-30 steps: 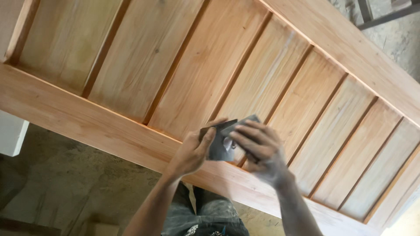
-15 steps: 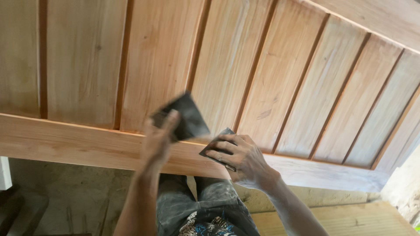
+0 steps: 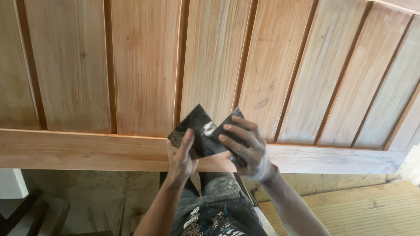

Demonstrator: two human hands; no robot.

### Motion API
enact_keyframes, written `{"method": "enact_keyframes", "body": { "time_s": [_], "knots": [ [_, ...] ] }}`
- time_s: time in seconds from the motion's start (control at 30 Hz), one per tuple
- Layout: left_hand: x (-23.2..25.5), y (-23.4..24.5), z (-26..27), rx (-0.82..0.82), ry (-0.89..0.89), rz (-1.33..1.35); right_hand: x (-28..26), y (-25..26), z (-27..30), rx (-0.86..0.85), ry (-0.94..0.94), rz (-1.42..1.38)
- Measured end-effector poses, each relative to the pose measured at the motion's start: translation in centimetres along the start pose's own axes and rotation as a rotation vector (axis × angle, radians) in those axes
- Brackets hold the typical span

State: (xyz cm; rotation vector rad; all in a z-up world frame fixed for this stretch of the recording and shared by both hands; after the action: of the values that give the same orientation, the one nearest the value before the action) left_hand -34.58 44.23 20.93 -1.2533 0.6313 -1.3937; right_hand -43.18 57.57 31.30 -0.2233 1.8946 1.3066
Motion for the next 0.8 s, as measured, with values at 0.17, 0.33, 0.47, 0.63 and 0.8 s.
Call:
{"method": "enact_keyframes", "body": {
  "time_s": [0.17, 0.33, 0.47, 0.63, 0.8],
  "knots": [
    [3.3, -0.2, -3.9, -0.109, 0.166, -0.007, 1.9, 0.6, -0.2, -0.159, -0.083, 0.075],
    [2.9, 3.1, -6.5, -0.073, 0.448, -0.363, 1.8, 4.0, -2.8, -0.216, -0.032, 0.199],
    [2.3, 3.8, -6.6, -0.081, 0.575, -0.460, 0.6, 5.4, -5.3, -0.361, 0.073, 0.307],
    [3.5, 3.8, -6.6, -0.145, 0.696, -0.809, 0.6, 2.4, -7.9, -0.492, 0.135, 0.316],
    [6.5, 8.2, -7.9, 0.353, 0.426, -0.251, 3.7, -1.7, -8.6, -0.661, 0.164, 0.315]
  ]
}}
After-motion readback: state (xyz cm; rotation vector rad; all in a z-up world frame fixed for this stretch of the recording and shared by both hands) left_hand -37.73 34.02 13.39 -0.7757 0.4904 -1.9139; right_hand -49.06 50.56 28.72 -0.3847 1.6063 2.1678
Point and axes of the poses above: each hand's wrist, its own z-axis away from the middle knuckle, its own y-axis out of the back of the hand, x = y × z, the point moved 7 cm from there along -z, towards the middle knuckle, and after that the axes turned 11 degrees about -x, right-handed, at the moved point
